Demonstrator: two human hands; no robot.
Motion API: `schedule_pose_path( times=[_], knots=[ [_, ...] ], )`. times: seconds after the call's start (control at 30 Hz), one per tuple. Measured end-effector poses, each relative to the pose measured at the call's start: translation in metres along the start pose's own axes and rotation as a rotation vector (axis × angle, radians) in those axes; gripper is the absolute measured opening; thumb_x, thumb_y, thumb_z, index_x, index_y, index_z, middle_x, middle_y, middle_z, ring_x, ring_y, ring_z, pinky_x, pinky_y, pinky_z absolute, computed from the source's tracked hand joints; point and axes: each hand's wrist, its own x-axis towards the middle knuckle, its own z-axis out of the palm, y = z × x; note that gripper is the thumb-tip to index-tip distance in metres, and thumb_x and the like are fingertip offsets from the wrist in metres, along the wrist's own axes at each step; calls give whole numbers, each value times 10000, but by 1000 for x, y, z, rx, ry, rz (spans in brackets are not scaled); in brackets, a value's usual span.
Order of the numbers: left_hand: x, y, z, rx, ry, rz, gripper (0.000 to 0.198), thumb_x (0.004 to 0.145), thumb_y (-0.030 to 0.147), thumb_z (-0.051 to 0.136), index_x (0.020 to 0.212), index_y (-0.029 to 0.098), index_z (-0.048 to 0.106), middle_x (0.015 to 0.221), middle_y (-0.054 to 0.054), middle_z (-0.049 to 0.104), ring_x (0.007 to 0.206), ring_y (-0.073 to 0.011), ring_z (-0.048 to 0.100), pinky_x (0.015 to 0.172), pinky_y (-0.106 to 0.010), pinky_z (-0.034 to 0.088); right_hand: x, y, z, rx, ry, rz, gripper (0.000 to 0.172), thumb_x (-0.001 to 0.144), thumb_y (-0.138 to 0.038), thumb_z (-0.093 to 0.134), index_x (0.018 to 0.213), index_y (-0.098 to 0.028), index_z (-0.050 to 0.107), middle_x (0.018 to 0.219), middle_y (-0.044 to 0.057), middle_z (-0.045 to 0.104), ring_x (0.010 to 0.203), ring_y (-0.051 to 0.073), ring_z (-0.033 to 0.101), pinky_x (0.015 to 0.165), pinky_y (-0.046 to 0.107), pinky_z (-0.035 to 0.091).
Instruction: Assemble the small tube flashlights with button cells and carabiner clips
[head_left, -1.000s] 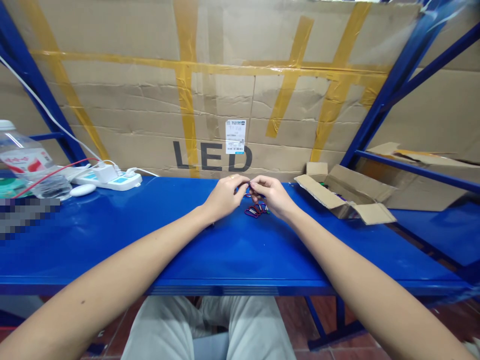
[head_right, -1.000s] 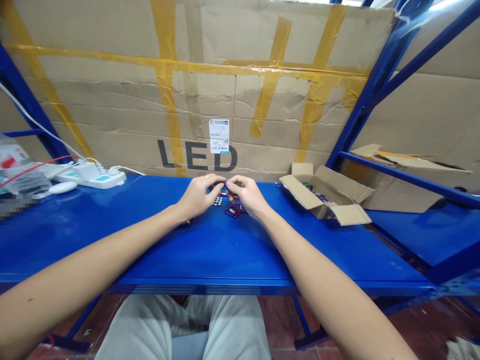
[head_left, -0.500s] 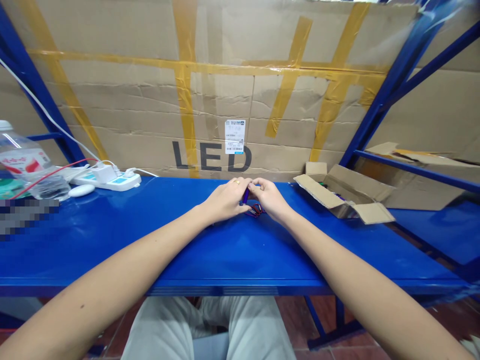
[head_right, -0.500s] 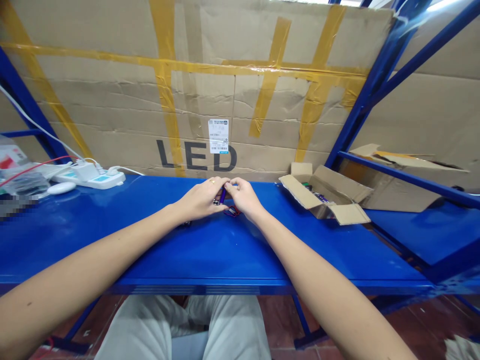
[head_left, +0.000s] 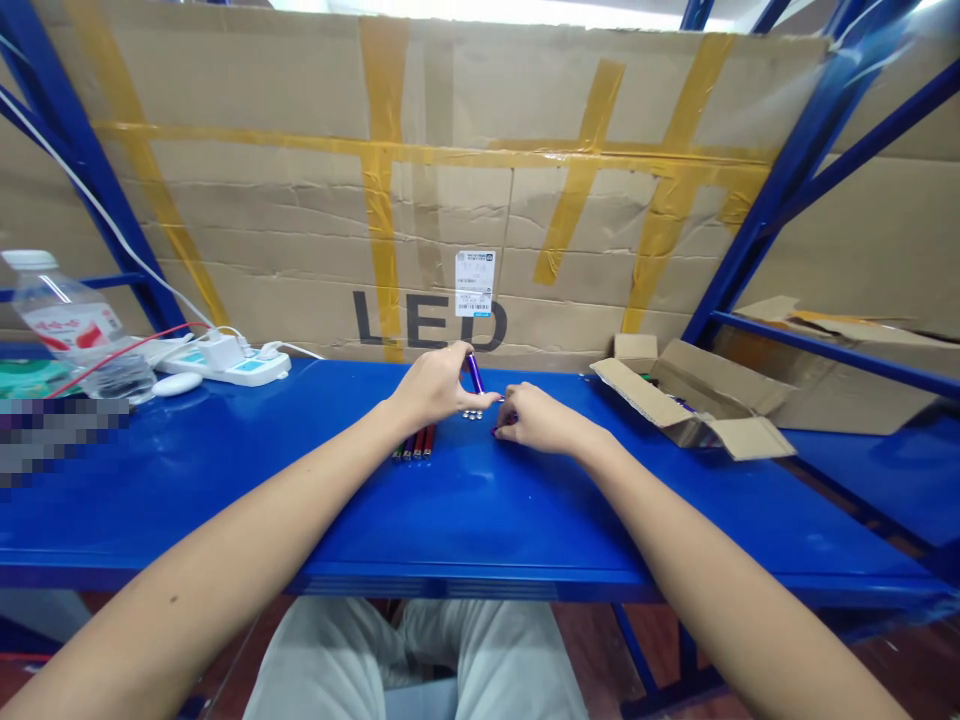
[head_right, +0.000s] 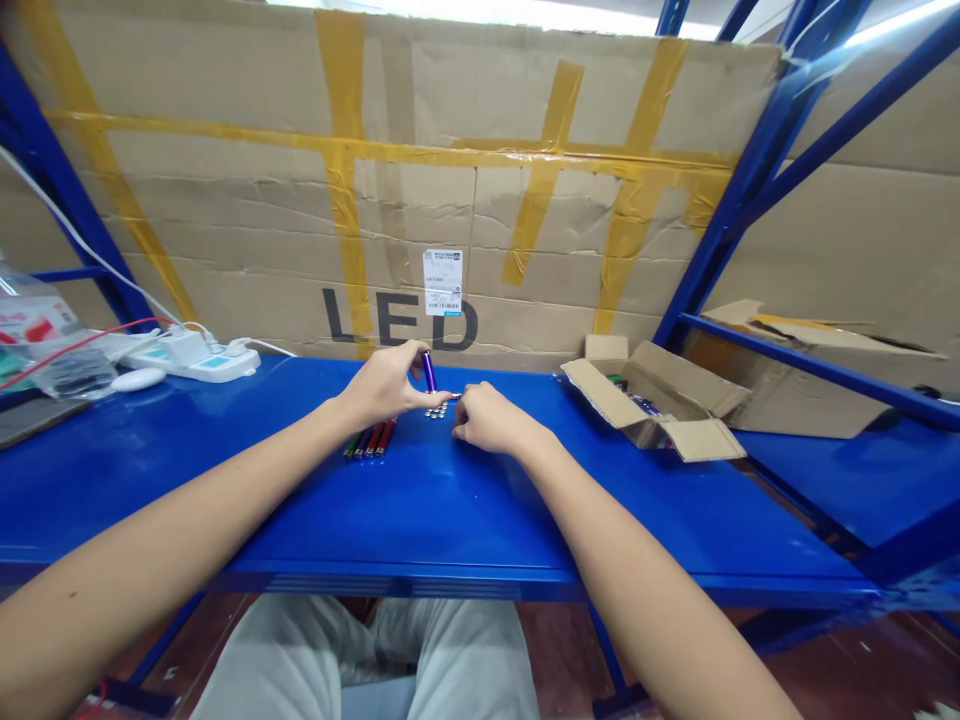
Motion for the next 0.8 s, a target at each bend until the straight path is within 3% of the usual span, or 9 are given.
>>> schedule_pose_path(
  times=[0.13,0.27,0.37,0.47,0.6,0.7,0.8],
  knots=[
    [0,1,3,-143,23,-66,593,620,538,795,1012,147,581,745,-26,656,665,-168,609,626,-284,457,0,-9,2,-132,-83,65,105,782,-175,631,725,-144,713,820,121,680,862,239,591,726,306,408],
    [-1,4,5,-251,17,-114,583,620,520,801,1004,136,590,701,-2,644,617,-138,588,590,-264,440,-1,-22,-4,-145,-206,148,141,793,-195,577,789,-136,705,851,122,704,729,203,602,632,290,387],
    [-1,6,6,-290,37,-138,564,610,502,818,982,137,601,739,-15,653,661,-139,597,625,-269,448,-4,-31,-8,-79,-256,121,99,717,-209,634,777,-159,695,839,89,716,689,186,600,609,280,382],
    [0,7,7,-452,21,-242,510,643,476,818,955,133,605,753,-30,651,662,-138,607,597,-264,446,-6,-33,-12,57,-212,83,61,714,-224,622,706,-166,638,755,59,699,632,160,579,576,266,373],
    [5,10,7,-905,-76,-483,354,804,388,725,980,119,578,815,-85,671,567,-131,622,463,-243,395,-7,-23,-13,407,-174,137,99,806,-209,498,716,-175,521,671,27,663,511,116,550,499,237,370],
    [8,11,4,-1184,-115,-645,236,844,195,683,1028,114,559,868,-110,681,564,-119,627,423,-220,354,-2,-14,-6,630,-79,223,69,834,-200,468,766,-190,462,637,4,625,449,99,522,455,225,374],
    [10,11,1,-1304,-102,-772,275,814,-21,592,1060,95,549,816,-92,668,524,-83,574,403,-196,309,5,-10,4,849,80,312,75,840,-182,453,782,-209,414,544,-45,497,408,90,443,408,214,341]
  ],
)
